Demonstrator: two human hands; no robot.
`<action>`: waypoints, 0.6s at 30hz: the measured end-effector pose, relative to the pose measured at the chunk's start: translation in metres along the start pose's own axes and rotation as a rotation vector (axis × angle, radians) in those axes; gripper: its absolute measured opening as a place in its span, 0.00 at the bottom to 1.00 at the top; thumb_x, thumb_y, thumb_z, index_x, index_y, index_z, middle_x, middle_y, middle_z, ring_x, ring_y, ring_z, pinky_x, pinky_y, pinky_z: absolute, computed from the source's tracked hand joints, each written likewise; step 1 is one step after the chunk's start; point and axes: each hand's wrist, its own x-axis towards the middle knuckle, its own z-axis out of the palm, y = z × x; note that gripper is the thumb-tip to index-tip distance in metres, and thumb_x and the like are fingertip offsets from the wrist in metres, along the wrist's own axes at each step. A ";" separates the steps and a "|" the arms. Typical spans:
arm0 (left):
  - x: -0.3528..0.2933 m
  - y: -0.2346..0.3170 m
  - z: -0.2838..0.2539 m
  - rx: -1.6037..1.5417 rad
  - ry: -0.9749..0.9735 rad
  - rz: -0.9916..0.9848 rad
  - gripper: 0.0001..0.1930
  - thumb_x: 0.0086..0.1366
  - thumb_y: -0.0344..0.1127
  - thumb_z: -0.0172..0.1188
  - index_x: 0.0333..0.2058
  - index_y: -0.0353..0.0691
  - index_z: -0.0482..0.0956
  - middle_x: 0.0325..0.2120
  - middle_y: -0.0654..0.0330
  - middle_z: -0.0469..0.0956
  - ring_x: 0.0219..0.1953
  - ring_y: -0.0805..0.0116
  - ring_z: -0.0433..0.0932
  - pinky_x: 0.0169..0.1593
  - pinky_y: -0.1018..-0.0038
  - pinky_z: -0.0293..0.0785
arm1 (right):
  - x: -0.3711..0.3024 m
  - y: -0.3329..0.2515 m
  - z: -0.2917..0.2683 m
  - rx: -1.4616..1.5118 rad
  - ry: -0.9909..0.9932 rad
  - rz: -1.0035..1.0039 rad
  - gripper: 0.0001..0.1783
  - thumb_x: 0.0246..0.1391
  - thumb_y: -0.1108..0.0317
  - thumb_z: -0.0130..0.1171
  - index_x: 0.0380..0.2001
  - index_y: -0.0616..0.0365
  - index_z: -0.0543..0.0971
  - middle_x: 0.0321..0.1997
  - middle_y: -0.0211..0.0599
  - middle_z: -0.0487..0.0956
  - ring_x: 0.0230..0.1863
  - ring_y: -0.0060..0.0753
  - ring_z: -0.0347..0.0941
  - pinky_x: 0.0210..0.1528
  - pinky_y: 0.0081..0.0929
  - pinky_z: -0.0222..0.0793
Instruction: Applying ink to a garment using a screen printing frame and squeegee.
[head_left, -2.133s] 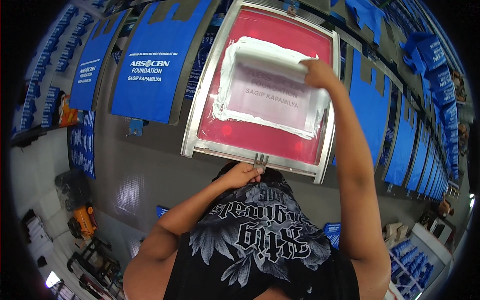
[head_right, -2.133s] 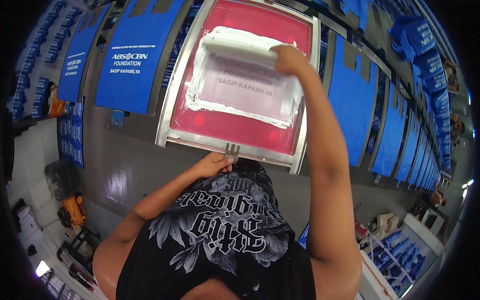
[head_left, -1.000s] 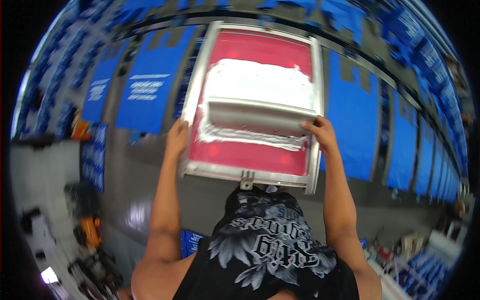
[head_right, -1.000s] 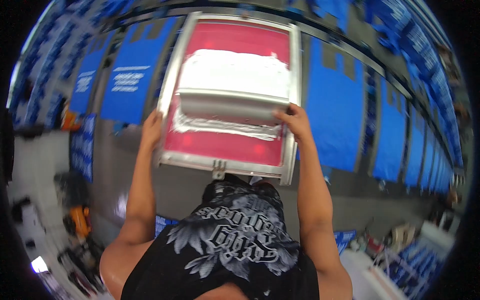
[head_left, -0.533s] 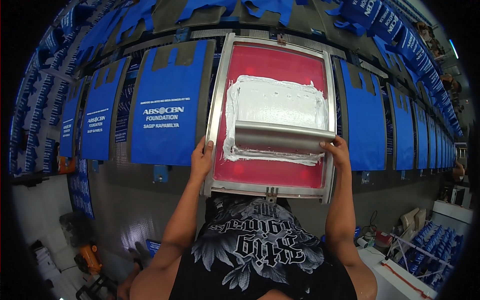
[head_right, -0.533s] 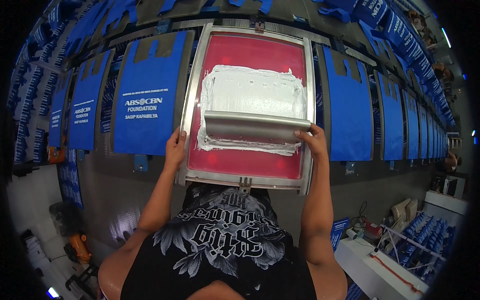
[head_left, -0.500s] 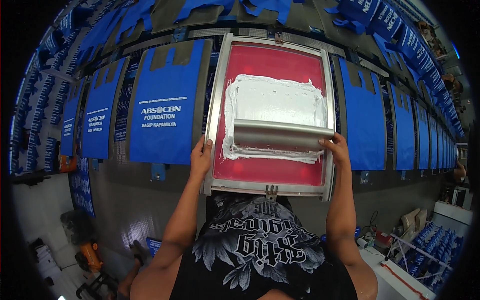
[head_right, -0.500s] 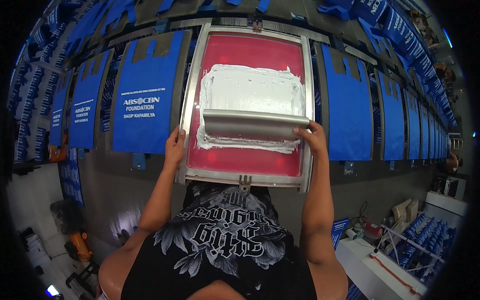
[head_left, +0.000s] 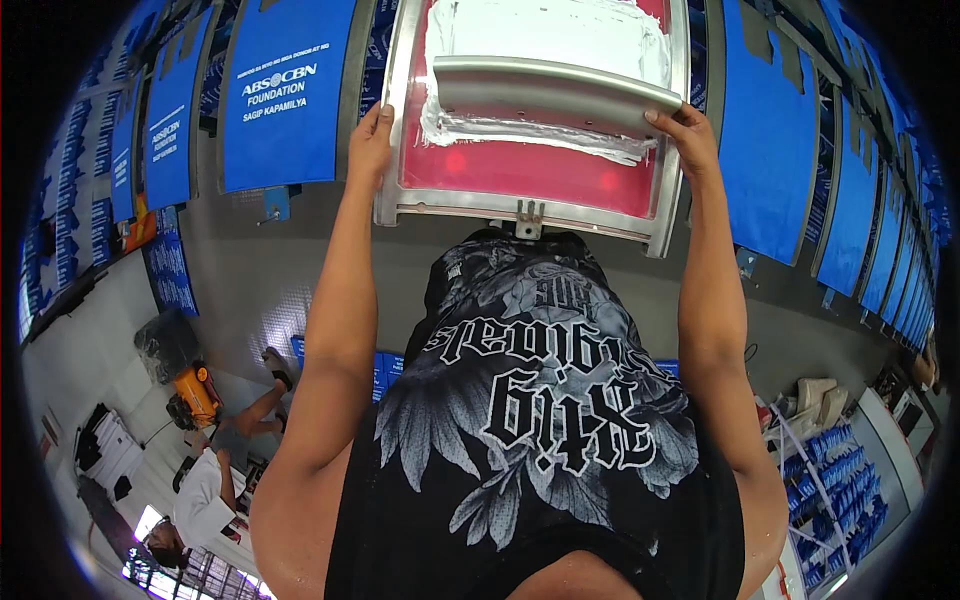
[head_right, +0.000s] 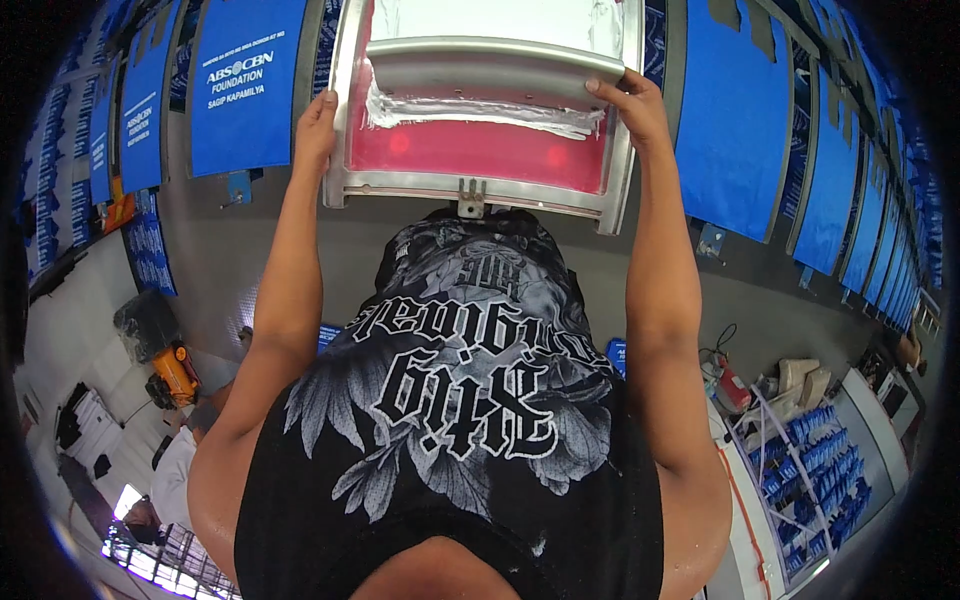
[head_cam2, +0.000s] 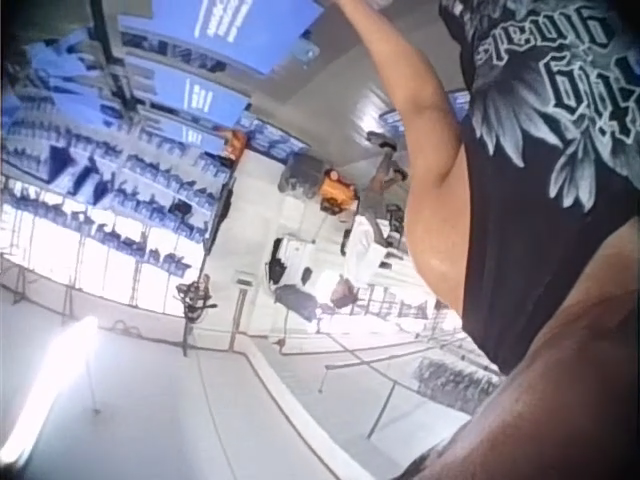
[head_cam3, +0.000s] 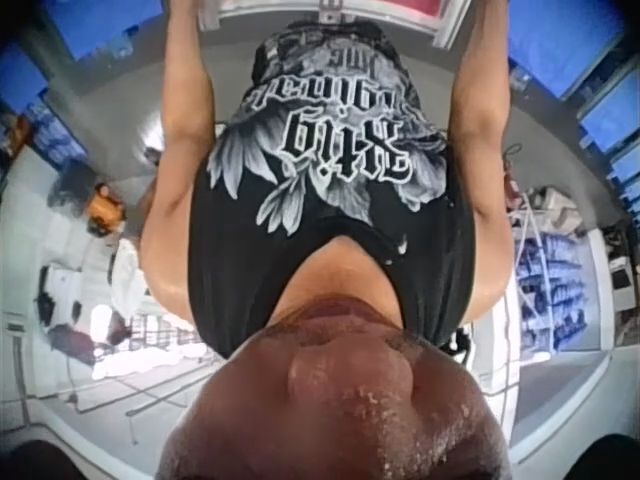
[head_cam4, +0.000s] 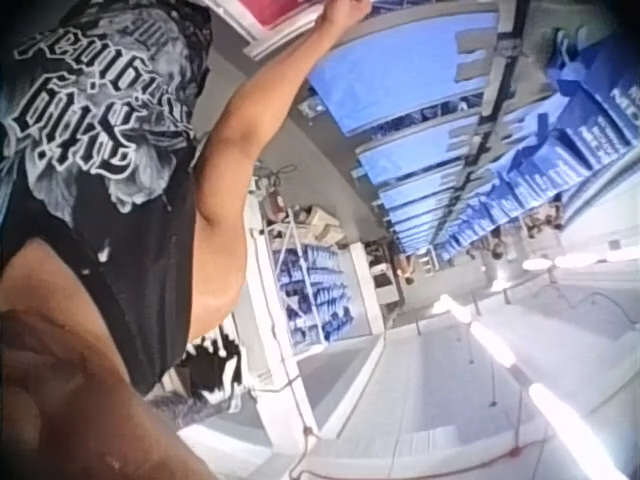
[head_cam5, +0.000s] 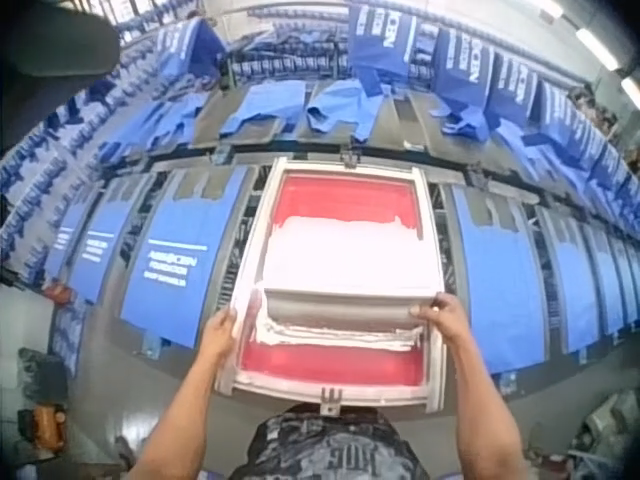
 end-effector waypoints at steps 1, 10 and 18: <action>-0.003 0.004 0.004 0.013 -0.002 -0.004 0.26 0.66 0.49 0.52 0.55 0.35 0.69 0.45 0.56 0.76 0.46 0.71 0.72 0.50 0.77 0.65 | -0.001 0.004 -0.003 -0.005 0.007 0.009 0.20 0.40 0.68 0.70 0.38 0.63 0.79 0.36 0.34 0.79 0.40 0.26 0.72 0.48 0.24 0.62; -0.008 -0.001 0.006 0.065 -0.036 -0.005 0.26 0.66 0.49 0.52 0.56 0.39 0.67 0.43 0.53 0.76 0.43 0.70 0.73 0.49 0.75 0.67 | -0.013 0.009 -0.003 -0.007 0.026 0.007 0.20 0.41 0.69 0.69 0.40 0.63 0.78 0.37 0.34 0.79 0.41 0.26 0.72 0.49 0.25 0.63; -0.039 0.054 0.006 0.625 -0.010 0.703 0.27 0.54 0.47 0.64 0.50 0.39 0.71 0.44 0.49 0.72 0.48 0.50 0.69 0.53 0.60 0.62 | -0.059 -0.052 0.019 -1.093 -0.069 -0.059 0.20 0.36 0.71 0.63 0.39 0.60 0.79 0.35 0.43 0.80 0.41 0.42 0.76 0.57 0.53 0.57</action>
